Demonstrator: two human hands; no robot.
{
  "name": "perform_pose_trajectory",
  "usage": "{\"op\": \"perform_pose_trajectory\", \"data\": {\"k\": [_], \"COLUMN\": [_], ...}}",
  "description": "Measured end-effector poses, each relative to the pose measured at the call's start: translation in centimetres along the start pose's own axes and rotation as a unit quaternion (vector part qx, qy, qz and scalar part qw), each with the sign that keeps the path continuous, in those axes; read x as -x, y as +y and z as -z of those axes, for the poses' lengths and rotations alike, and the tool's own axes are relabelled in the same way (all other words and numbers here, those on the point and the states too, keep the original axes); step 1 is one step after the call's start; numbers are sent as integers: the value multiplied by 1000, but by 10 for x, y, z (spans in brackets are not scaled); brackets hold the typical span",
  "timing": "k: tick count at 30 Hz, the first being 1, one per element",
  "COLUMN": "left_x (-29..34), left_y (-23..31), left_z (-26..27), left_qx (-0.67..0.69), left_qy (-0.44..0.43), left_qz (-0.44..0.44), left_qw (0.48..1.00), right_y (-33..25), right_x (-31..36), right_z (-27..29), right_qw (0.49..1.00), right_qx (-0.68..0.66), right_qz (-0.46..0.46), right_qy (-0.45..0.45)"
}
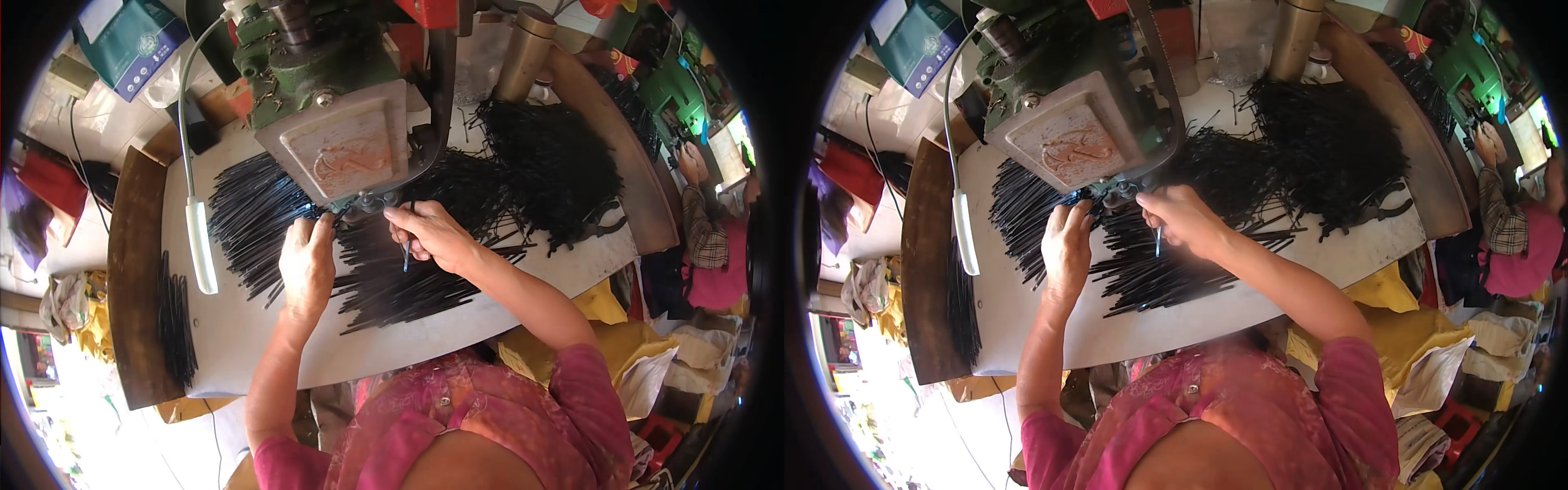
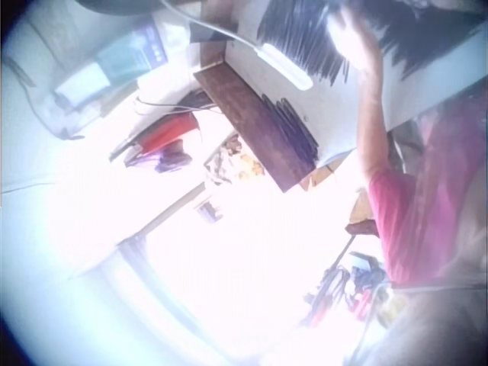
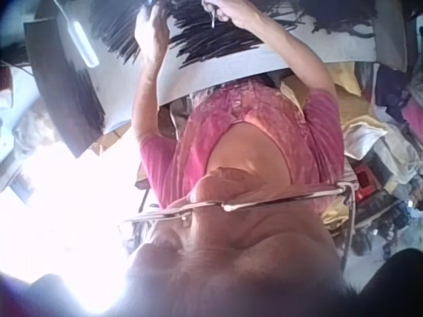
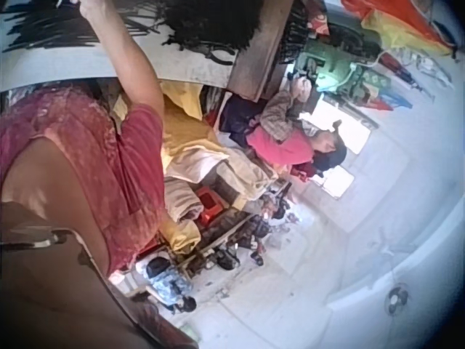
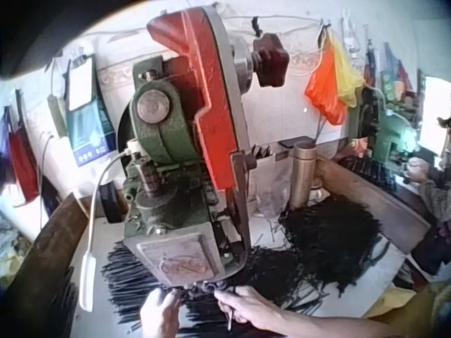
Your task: The person attaches small metal pieces onto umbrella ribs by positioning them under a tabletop press machine by hand.
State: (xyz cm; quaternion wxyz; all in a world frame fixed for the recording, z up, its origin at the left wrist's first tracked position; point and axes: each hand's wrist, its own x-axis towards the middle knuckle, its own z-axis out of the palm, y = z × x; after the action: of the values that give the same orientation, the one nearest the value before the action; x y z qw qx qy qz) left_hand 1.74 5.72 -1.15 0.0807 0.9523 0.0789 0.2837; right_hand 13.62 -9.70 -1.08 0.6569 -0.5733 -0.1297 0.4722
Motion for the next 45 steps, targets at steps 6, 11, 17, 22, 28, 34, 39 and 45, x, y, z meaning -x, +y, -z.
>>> {"op": "perform_pose_trajectory", "data": {"k": [6,11,17,22,28,34,39,45], "left_x": [-4,-5,-5,-5,-5,-6,-5,-5], "left_y": [8,11,14,12,12,12,10,5], "left_z": [-9,-7,-7,-8,-10,-9,-9,-3], "left_qx": [157,180,192,191,192,175,153,11], "left_qy": [-24,-27,-27,-20,-20,-30,-23,0], "left_qz": [116,134,143,134,130,134,109,-7], "left_qw": [981,974,970,972,973,975,982,1000], "right_y": [-2,-5,-7,-8,-3,-3,-2,0], "right_x": [-12,-11,-11,-9,-15,-16,-16,-18], "right_z": [-4,-6,-7,-6,-4,-3,-4,-4], "right_qw": [997,997,997,996,996,996,996,996], "right_qx": [-66,-74,-67,-77,-82,-76,-74,-79], "right_qz": [-5,-17,-22,-18,-14,-24,-22,-26], "right_qy": [-26,-33,-30,-31,-41,-35,-34,-30]}}
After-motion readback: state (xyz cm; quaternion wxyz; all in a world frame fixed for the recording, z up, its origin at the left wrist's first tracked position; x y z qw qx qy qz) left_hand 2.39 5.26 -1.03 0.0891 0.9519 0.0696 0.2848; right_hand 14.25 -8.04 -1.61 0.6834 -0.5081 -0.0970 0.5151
